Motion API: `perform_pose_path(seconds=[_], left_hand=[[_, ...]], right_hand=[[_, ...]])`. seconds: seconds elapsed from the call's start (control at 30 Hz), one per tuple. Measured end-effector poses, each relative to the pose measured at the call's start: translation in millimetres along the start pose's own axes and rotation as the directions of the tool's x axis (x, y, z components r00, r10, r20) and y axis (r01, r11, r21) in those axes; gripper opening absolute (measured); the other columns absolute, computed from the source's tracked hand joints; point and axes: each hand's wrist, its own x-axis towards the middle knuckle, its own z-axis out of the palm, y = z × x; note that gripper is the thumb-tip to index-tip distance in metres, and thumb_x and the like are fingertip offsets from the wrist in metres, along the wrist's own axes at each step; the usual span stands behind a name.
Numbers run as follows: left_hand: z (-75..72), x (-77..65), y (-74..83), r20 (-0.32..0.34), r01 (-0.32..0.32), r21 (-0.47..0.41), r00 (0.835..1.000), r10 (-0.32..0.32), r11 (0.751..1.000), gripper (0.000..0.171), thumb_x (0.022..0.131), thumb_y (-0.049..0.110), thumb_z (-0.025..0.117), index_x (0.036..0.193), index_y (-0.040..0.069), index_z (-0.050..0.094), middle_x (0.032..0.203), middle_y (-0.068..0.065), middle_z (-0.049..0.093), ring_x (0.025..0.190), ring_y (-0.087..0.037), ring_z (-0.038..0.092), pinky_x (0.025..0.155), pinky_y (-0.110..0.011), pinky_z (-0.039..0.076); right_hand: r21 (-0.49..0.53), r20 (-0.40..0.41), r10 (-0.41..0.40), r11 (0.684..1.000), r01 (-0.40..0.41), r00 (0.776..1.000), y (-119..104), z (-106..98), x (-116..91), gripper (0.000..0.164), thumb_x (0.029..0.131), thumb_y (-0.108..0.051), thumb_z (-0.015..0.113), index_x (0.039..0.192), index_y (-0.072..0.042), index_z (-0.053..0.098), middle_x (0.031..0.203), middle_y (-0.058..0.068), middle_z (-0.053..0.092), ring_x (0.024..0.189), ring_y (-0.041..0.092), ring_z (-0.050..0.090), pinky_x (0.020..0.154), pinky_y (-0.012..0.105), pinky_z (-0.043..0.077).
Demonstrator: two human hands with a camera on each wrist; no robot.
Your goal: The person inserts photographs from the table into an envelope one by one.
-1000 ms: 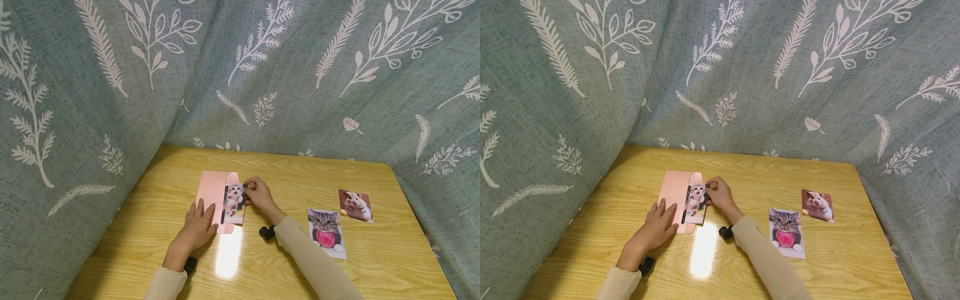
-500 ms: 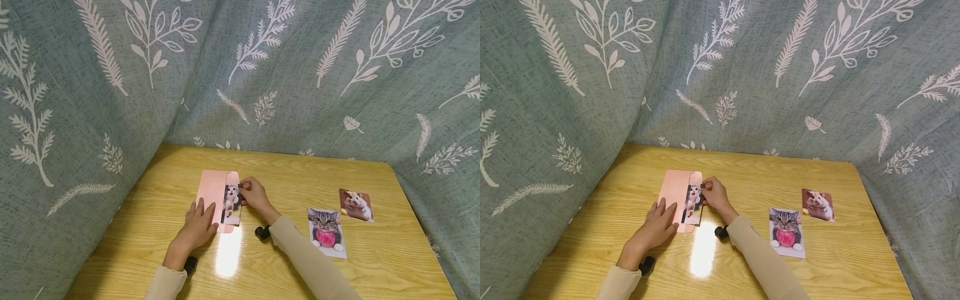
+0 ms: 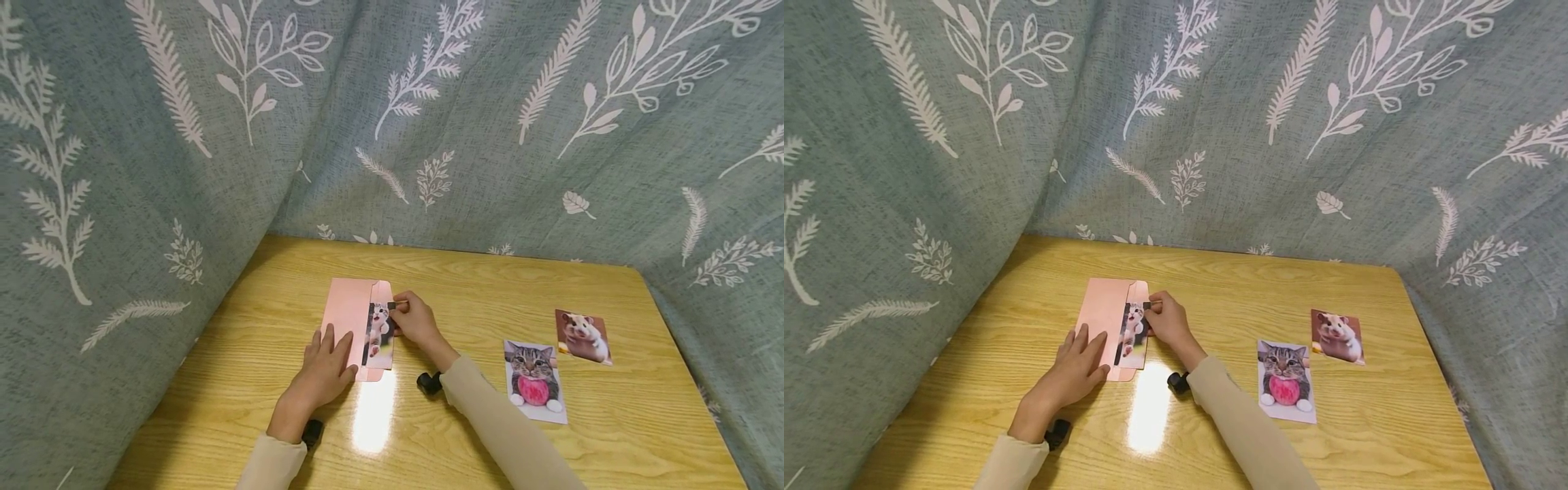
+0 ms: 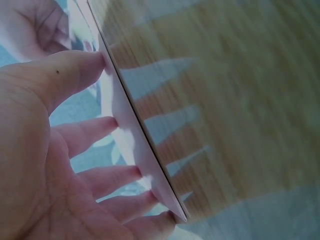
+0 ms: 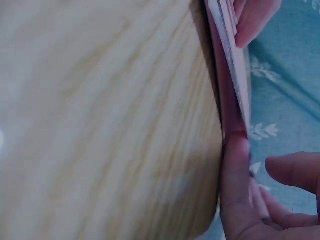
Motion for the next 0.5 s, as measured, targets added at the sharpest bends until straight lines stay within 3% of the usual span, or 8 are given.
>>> perform_pose_path(seconds=[0.2,0.5], left_hand=[[0.5,-0.1,0.9,0.004,0.004,-0.004,1.0,-0.004,1.0,0.065,0.098,0.026,0.064,0.153,0.002,0.038,0.158,-0.036,0.011,0.145,-0.055,0.004,0.112,-0.069,0.011],[0.5,0.3,-0.1,0.007,0.009,0.006,1.0,-0.009,1.0,0.066,0.098,0.025,0.064,0.153,0.002,0.037,0.158,-0.037,0.011,0.145,-0.055,0.004,0.112,-0.069,0.011]], right_hand=[[0.092,0.03,0.021,0.995,-0.024,0.999,4,-7,-19,0.032,0.098,0.001,0.058,0.129,0.01,0.054,0.098,0.016,0.061,0.076,0.023,0.067,0.064,0.033,0.06],[0.191,0.147,0.006,0.981,-0.034,0.989,10,-12,-46,0.033,0.1,0.0,0.056,0.13,0.013,0.051,0.106,0.021,0.063,0.087,0.027,0.069,0.073,0.035,0.06]])
